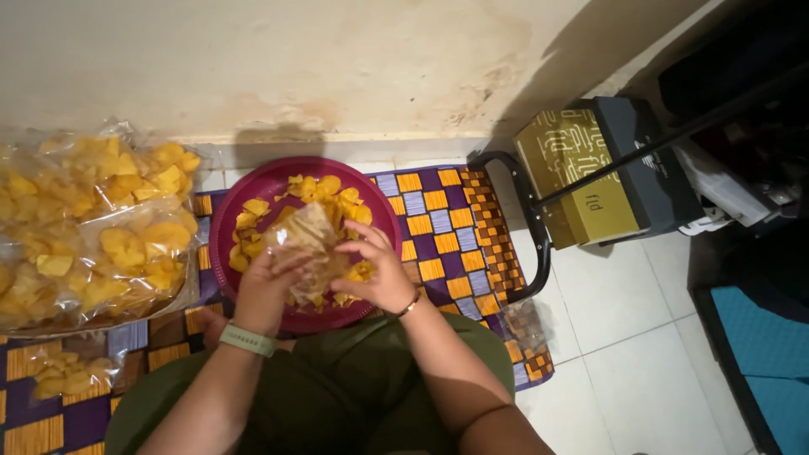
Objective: Packing chips from a large bowl into individual small plastic bags while sitting on the floor.
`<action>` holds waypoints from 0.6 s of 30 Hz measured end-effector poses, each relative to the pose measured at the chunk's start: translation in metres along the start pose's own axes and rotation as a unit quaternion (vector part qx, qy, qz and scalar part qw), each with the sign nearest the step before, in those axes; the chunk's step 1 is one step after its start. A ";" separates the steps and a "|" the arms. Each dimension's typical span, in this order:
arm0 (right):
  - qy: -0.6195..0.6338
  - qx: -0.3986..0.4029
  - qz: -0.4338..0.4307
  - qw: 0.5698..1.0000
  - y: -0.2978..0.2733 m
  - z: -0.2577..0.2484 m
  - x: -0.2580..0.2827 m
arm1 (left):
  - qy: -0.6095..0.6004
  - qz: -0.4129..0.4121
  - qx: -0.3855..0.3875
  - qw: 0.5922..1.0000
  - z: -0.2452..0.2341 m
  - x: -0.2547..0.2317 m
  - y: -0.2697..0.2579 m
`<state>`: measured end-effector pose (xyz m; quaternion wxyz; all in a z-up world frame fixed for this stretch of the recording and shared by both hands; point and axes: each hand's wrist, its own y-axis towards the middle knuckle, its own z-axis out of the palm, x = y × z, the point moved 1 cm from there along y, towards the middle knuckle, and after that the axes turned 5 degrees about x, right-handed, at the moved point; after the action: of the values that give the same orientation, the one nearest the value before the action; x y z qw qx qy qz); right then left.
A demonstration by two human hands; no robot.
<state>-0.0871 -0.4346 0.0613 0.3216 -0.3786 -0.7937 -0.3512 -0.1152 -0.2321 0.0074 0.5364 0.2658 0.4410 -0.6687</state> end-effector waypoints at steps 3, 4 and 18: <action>-0.015 -0.076 0.031 0.997 -0.004 0.022 -0.016 | 0.065 0.020 0.054 0.996 0.021 -0.013 -0.016; -0.010 -0.104 0.047 0.993 -0.005 0.029 -0.021 | 0.119 0.028 0.098 0.988 0.033 -0.024 -0.023; -0.084 -0.128 -0.025 0.988 -0.003 0.039 -0.013 | 0.289 0.019 0.098 0.952 0.021 -0.010 -0.020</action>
<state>-0.0925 -0.4095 0.0294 0.1936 -0.4248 -0.7755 -0.4250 -0.1289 -0.2450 0.0313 0.3698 0.5078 0.5041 -0.5927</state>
